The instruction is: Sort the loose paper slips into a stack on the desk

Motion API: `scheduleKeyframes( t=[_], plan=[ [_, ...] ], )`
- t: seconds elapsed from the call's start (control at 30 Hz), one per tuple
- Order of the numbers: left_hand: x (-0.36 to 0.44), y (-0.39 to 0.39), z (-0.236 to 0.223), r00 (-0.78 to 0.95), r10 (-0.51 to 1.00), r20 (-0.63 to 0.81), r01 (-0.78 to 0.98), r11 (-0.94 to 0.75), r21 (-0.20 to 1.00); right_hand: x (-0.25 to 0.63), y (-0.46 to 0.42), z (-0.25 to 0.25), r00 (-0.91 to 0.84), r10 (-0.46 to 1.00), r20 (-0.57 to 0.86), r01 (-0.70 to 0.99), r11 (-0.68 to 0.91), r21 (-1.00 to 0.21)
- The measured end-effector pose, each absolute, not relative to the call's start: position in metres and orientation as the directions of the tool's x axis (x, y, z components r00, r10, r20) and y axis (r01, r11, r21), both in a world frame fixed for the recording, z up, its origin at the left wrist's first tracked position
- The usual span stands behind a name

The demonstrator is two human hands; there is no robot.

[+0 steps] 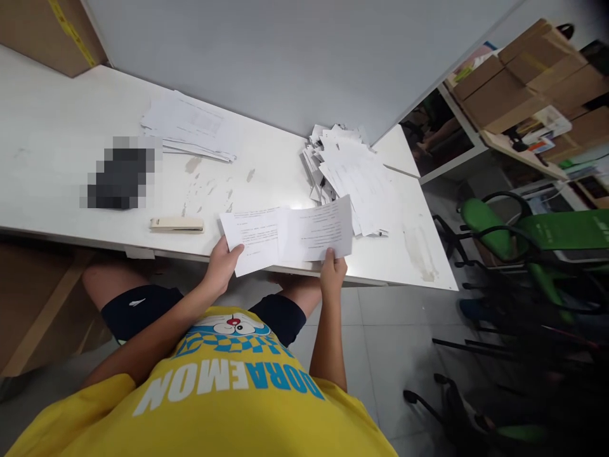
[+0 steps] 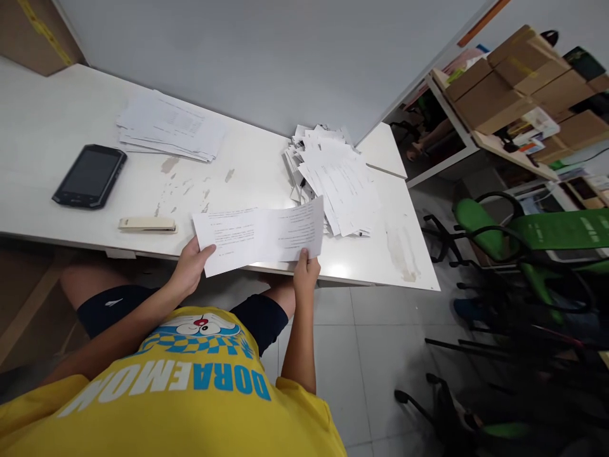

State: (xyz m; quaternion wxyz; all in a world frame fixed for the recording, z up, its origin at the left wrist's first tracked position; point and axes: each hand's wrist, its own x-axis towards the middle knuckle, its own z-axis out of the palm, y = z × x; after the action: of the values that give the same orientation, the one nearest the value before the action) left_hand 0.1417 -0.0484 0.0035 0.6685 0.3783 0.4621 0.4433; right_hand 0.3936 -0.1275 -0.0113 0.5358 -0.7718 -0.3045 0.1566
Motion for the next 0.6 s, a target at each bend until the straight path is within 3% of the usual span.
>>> scheduleKeyframes(
  t=[0.1,0.2,0.37,0.6],
  plan=[
    [0.142,-0.049,0.004,0.188,0.943,-0.276,-0.248,0.317,0.915,0.377,-0.126,-0.007,0.863,0.499,-0.086,-0.084,-0.027,-0.996],
    [0.142,-0.049,0.007,0.19,0.941,-0.281,-0.252,0.324,0.912,0.36,-0.125,0.0,0.823,0.539,-0.18,-0.283,0.114,-0.952],
    [0.143,-0.049,0.013,0.208,0.937,-0.281,-0.271,0.332,0.904,0.337,-0.123,0.009,0.782,0.578,-0.232,-0.367,0.127,-0.921],
    [0.14,-0.05,0.01,0.207,0.93,-0.303,-0.244,0.349,0.905,0.311,-0.119,0.007,0.798,0.558,-0.227,-0.331,0.091,-0.939]
  ],
)
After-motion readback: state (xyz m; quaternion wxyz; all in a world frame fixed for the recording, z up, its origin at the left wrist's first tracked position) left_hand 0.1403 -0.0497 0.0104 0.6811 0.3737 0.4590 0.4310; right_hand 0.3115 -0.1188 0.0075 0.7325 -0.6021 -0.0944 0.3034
